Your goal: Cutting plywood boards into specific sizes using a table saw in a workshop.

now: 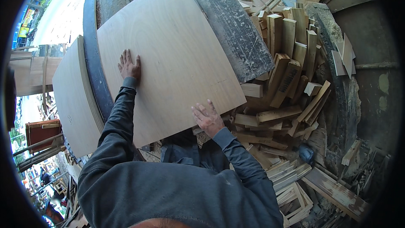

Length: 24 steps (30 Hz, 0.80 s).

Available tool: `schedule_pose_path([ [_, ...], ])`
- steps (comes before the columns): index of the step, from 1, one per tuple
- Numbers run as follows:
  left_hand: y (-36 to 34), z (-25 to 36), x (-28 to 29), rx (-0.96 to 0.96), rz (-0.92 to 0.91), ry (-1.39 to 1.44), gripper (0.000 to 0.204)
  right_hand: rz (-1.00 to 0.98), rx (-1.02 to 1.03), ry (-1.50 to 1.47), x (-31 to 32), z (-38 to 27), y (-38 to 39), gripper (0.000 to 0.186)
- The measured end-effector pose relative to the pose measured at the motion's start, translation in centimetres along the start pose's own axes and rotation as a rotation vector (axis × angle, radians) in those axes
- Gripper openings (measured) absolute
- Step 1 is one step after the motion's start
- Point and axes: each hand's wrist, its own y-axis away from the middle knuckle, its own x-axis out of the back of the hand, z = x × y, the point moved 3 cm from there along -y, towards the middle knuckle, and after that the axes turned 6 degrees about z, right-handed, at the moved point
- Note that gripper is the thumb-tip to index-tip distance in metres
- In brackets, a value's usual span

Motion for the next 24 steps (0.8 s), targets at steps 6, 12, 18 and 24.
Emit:
schedule_pose_path([
  [6,-2.4,-0.4,-0.7,-0.013,0.019,-0.005,0.074,0.037,0.003,0.012,0.0,1.0,-2.4,0.031],
  [12,-4.9,-0.3,-1.2,-0.02,0.026,-0.016,0.073,0.094,0.001,0.008,-0.2,1.8,-4.4,0.029],
  [18,-6.6,-0.3,-1.3,-0.016,0.012,-0.001,0.074,0.03,-0.003,0.033,-0.2,2.3,-6.2,0.033],
  [24,-8.3,-0.8,-1.9,-0.021,0.019,-0.007,0.073,0.047,0.006,0.016,-0.2,2.7,-7.8,0.026],
])
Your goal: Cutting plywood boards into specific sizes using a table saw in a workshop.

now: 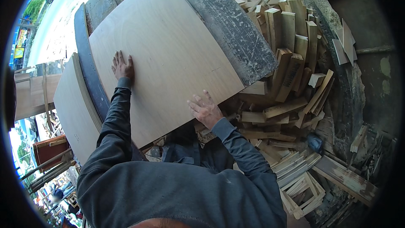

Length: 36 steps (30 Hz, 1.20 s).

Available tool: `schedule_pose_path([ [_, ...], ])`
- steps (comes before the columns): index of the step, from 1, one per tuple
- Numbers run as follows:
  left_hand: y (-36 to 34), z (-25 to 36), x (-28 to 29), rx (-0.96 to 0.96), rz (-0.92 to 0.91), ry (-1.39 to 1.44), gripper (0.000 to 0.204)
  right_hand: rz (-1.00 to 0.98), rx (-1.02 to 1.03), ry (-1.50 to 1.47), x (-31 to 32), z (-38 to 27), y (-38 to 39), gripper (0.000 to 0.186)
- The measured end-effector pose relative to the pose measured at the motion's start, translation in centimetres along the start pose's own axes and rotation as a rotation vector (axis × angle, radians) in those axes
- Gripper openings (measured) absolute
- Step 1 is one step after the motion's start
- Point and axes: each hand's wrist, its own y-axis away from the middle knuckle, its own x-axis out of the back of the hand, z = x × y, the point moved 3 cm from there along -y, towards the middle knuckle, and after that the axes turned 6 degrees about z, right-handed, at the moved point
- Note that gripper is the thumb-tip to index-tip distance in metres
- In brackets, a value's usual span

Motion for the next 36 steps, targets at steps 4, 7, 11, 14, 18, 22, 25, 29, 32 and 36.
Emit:
schedule_pose_path([
  [4,-1.3,0.2,-0.2,-0.005,-0.01,-0.001,0.075,0.014,-0.016,-0.019,-0.2,0.5,-0.9,0.026],
  [7,-2.0,-0.3,-0.4,-0.005,-0.004,0.0,0.074,0.015,-0.004,-0.015,0.0,0.7,-2.2,0.026],
  [11,-3.4,-0.1,-0.5,0.007,-0.007,0.006,0.074,0.018,-0.005,-0.037,-0.2,1.2,-3.2,0.026],
  [14,-4.3,0.0,-0.6,-0.007,0.0,0.004,0.073,-0.021,-0.014,0.002,-0.3,1.6,-4.0,0.029],
  [18,-5.2,-0.4,-0.9,-0.012,0.009,0.004,0.073,-0.009,-0.016,-0.004,-0.4,1.8,-5.2,0.029],
  [22,-6.2,-0.2,-0.9,0.0,-0.014,0.004,0.074,0.023,-0.012,-0.02,-0.6,2.4,-6.3,0.029],
  [25,-7.3,-0.5,-1.1,-0.004,-0.004,-0.003,0.073,0.017,-0.002,-0.01,-0.5,2.6,-7.2,0.032],
  [29,-8.5,-0.6,-1.4,-0.009,-0.003,-0.007,0.073,-0.004,-0.002,0.043,-1.0,3.1,-8.4,0.037],
  [32,-9.6,-0.9,-1.7,-0.003,0.0,-0.001,0.073,-0.001,-0.006,0.055,-1.6,3.6,-9.3,0.039],
  [36,-11.0,-1.1,-2.0,-0.018,0.015,-0.011,0.073,-0.011,-0.002,0.086,-1.5,4.1,-10.8,0.039],
])
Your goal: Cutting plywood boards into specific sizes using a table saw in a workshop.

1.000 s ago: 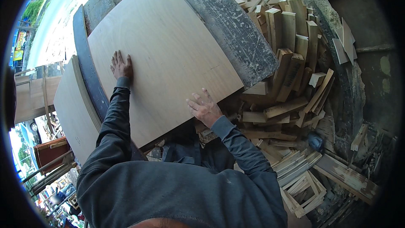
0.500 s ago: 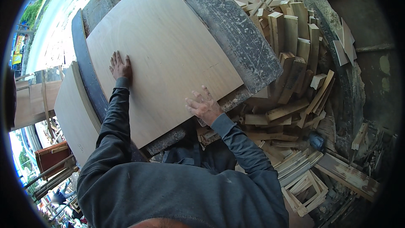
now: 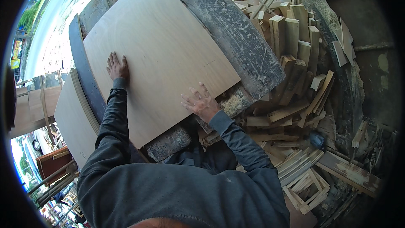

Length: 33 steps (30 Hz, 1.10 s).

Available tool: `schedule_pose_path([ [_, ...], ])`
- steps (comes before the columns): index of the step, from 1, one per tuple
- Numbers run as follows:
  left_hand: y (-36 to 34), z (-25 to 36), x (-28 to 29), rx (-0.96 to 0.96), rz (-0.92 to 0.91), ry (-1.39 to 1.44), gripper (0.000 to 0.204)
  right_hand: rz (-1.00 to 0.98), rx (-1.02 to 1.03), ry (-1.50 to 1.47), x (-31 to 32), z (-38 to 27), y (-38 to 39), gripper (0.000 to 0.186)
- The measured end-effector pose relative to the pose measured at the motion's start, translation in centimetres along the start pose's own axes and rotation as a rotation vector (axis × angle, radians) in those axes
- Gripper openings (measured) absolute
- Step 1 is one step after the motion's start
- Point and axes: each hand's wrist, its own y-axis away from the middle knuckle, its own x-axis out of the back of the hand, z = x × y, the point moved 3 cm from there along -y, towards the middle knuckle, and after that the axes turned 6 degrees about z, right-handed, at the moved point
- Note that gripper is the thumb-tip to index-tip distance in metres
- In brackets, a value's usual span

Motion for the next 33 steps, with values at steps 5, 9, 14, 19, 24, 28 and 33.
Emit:
schedule_pose_path([
  [5,-2.3,-0.1,-0.3,0.001,0.01,-0.002,0.073,0.005,-0.012,-0.044,0.2,0.6,-2.1,0.041],
  [9,-4.0,-0.3,-0.7,0.002,0.008,0.003,0.073,0.048,-0.007,-0.044,-0.3,1.4,-3.7,0.042],
  [14,-6.2,-0.7,-1.4,0.003,-0.003,0.001,0.074,0.014,0.007,-0.022,-0.3,2.3,-6.2,0.045],
  [19,-8.6,-1.0,-1.9,-0.01,0.012,-0.007,0.073,0.031,0.016,-0.024,-0.6,3.0,-8.2,0.048],
  [24,-10.4,-1.2,-2.4,-0.013,0.011,-0.013,0.073,0.042,0.006,-0.037,-0.8,3.7,-10.0,0.047],
  [28,-11.8,-1.7,-2.5,0.003,0.024,-0.008,0.075,0.024,0.002,-0.008,-0.5,4.1,-11.8,0.06],
  [33,-13.0,-1.4,-2.7,0.005,0.013,0.003,0.074,-0.005,0.01,0.017,-0.1,4.7,-13.6,0.081],
])
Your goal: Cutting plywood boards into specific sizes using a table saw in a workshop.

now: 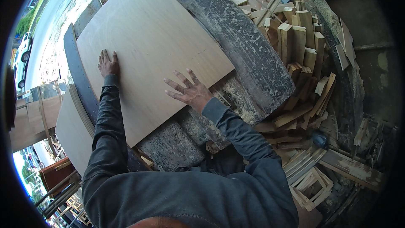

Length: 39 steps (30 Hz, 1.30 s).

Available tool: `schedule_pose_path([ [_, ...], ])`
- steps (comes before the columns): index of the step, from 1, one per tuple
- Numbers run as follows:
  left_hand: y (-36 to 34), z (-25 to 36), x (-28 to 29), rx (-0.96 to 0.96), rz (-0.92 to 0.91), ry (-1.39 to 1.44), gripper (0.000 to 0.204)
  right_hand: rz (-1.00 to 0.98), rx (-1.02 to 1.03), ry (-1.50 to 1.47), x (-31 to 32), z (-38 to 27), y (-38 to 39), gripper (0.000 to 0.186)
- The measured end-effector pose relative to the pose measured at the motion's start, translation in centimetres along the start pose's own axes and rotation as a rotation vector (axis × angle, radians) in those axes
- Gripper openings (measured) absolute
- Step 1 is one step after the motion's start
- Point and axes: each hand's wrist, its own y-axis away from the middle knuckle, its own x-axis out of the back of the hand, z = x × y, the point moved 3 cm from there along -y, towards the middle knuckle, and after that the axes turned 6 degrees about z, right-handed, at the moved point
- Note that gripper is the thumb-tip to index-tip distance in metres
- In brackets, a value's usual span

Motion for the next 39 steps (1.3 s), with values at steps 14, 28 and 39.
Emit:
schedule_pose_path([
  [14,-3.6,-0.3,-0.7,-0.004,0.012,0.014,0.075,0.023,0.028,0.15,-1.0,1.1,-3.1,0.1],
  [28,-8.2,-1.5,-2.2,-0.004,0.022,0.006,0.074,0.081,0.022,0.198,-1.5,2.5,-7.1,0.096],
  [39,-12.1,-1.9,-3.0,-0.015,0.03,-0.015,0.074,0.071,0.023,0.142,-1.5,3.8,-10.5,0.097],
])
